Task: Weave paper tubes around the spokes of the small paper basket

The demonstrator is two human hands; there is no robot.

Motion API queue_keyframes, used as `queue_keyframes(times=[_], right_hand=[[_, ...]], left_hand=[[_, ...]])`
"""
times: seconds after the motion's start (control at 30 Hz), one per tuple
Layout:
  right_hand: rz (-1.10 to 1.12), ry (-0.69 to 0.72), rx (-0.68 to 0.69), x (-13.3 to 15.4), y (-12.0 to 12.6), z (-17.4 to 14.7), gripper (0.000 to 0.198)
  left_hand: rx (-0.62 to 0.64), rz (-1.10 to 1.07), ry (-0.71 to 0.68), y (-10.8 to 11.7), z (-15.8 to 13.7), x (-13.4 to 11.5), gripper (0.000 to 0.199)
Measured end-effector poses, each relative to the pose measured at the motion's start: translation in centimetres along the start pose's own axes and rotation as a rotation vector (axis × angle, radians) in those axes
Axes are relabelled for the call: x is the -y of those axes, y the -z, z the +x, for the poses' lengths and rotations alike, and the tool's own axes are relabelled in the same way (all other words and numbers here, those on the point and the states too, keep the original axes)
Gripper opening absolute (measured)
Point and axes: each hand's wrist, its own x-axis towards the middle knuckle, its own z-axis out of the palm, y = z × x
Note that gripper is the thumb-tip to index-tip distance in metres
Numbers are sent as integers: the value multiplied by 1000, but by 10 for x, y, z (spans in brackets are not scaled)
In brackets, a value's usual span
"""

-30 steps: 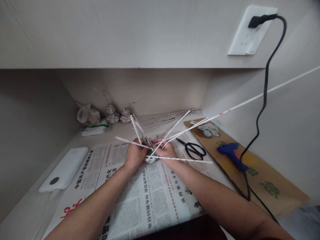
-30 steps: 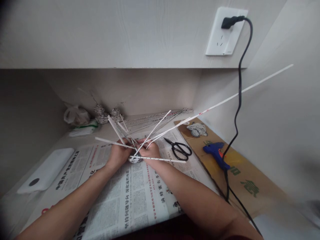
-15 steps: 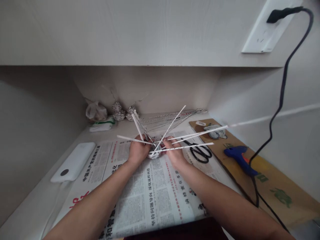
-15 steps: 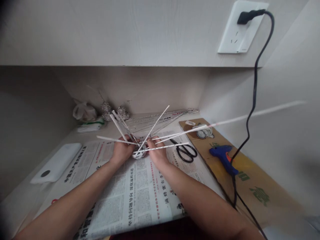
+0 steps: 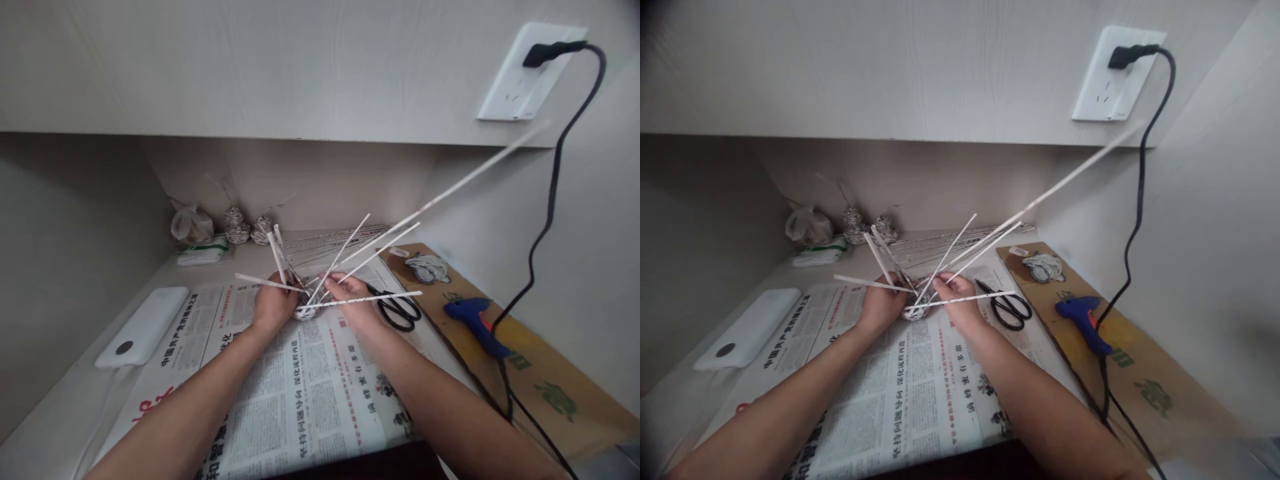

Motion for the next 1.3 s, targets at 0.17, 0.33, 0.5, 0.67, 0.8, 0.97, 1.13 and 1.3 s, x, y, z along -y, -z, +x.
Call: queue_keyframes(times=[0.17,0.33,0.5,0.67,0.8,0.97,1.13,1.3], right_hand=[[-84,-11,161,-12,-9,-2,30],[-201,72,107,-23,-13,-2,29],[-216,106,123,-25,-16,-3,26],[-184,81,57,-21,-20,-6,24],[-54,83,22,-15,-21,-9,26],[14,-10,155,-8,-20,-11,30],[-34,72,98,-5,-21,-13,28],[87,192,28,1,-23,-16,25]], left_hand=[[20,45,16,1,-1,-3,10],[8,47,29,-1,0,-4,12],[29,74,33,1,-1,-6,11],[49,97,74,5,-2,-11,12],[40,67,94,7,-3,-15,13],[63,55,90,7,-3,-16,13],[122,54,94,11,-3,-19,12],[106,40,105,11,-3,-18,13]])
